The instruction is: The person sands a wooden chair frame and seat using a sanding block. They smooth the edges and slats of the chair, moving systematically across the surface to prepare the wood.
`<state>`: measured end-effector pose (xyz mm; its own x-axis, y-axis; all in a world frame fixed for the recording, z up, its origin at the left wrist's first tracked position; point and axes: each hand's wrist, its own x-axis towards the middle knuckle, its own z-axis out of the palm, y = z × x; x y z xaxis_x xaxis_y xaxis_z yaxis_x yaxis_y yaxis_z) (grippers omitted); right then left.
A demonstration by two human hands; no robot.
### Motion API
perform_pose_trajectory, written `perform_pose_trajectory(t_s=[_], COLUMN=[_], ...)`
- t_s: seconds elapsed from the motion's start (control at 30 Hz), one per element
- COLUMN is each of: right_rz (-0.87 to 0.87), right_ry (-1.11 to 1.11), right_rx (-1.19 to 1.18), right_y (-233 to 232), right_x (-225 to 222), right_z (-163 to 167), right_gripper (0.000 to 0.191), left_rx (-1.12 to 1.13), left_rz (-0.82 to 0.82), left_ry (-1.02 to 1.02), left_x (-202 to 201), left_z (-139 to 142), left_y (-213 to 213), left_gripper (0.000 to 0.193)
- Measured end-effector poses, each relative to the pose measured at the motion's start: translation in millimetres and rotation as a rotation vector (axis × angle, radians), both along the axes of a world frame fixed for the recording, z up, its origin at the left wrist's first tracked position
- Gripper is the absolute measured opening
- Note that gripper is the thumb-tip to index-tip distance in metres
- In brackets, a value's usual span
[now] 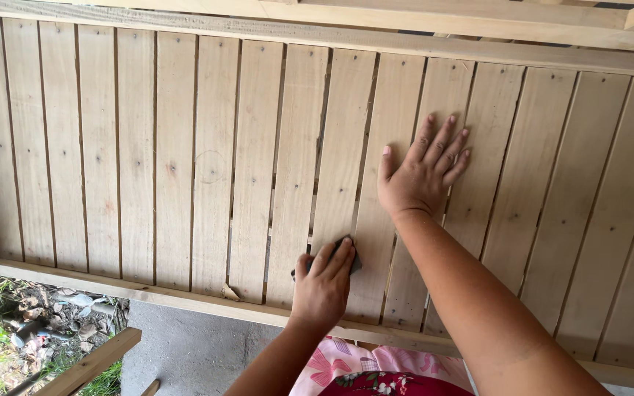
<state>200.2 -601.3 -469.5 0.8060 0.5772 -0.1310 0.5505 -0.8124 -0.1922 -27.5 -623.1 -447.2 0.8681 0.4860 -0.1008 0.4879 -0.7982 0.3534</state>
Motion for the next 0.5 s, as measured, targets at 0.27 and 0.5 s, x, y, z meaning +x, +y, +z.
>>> perform_pose_trajectory(t_s=[0.27, 0.5], right_rz=[-0.010, -0.005], right_ry=[-0.007, 0.016], right_rx=[-0.007, 0.009], right_y=[0.2, -1.4], right_x=[0.5, 1.7], right_z=[-2.1, -0.6], right_gripper=[0.088, 0.090], left_rx=[0.122, 0.069], left_rz=[0.147, 0.066], left_ry=[-0.020, 0.046], left_x=[94.7, 22.3], left_z=[-9.6, 22.5], left_y=[61.0, -2.2], left_gripper=[0.043, 0.049])
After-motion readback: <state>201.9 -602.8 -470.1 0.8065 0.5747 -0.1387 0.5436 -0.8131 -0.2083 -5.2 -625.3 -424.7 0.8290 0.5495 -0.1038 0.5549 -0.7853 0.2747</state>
